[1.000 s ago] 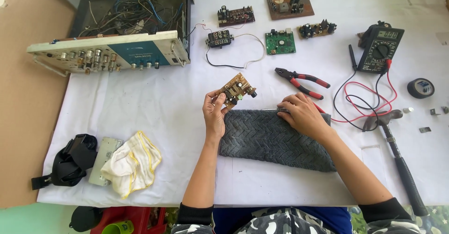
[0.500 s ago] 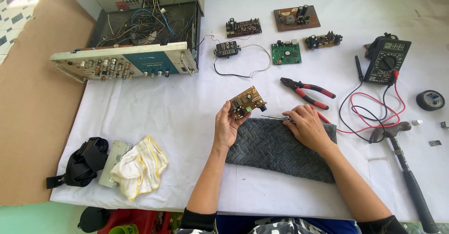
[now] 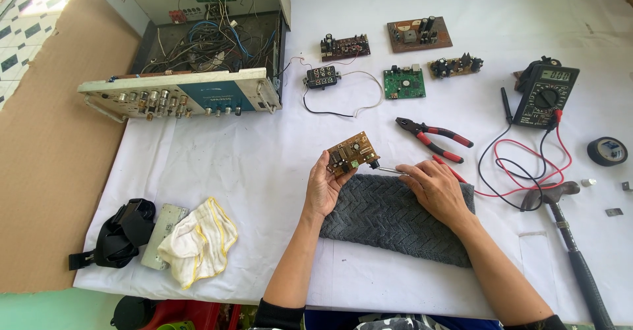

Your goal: Inspecting and cleaning components on a small circuit board using a probe and tweezers at a repair bench.

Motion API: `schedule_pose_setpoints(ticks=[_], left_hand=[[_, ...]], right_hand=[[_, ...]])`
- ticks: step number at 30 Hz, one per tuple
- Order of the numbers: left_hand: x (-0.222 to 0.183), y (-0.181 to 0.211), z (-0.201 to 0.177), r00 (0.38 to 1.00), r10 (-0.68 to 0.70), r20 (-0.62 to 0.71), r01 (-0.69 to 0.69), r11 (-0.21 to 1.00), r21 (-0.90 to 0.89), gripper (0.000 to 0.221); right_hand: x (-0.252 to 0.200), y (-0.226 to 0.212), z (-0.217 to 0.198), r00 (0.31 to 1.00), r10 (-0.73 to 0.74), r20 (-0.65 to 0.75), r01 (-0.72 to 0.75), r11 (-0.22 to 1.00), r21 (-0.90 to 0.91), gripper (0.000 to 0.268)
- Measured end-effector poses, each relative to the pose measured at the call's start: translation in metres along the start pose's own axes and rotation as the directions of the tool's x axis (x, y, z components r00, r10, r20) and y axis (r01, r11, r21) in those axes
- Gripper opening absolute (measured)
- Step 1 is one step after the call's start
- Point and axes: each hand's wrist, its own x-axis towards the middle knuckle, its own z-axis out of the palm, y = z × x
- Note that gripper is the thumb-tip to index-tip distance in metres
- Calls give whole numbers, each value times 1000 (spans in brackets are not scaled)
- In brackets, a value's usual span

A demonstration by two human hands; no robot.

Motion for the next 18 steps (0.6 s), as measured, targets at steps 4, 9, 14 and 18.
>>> schedule_pose_setpoints(ticks=[4, 9, 14, 18], left_hand=[[0, 1, 0, 1000, -12, -7, 12, 1000, -7, 42], [2, 1, -4, 1000, -19, 8, 19, 1000, 1, 48], [1, 4, 4, 1000, -12, 14, 13, 997, -73, 51], [0, 2, 5, 1000, 6, 13, -5, 996, -88, 47]], right_hand=[[-1, 0, -1, 1000, 28, -11, -28, 999, 18, 27], [-2, 4, 1, 997, 52, -60, -51, 999, 13, 26], [-1, 4, 1, 986, 140, -92, -129, 985, 117, 34], [1, -3, -4, 969, 205, -141, -169, 958, 230, 34]])
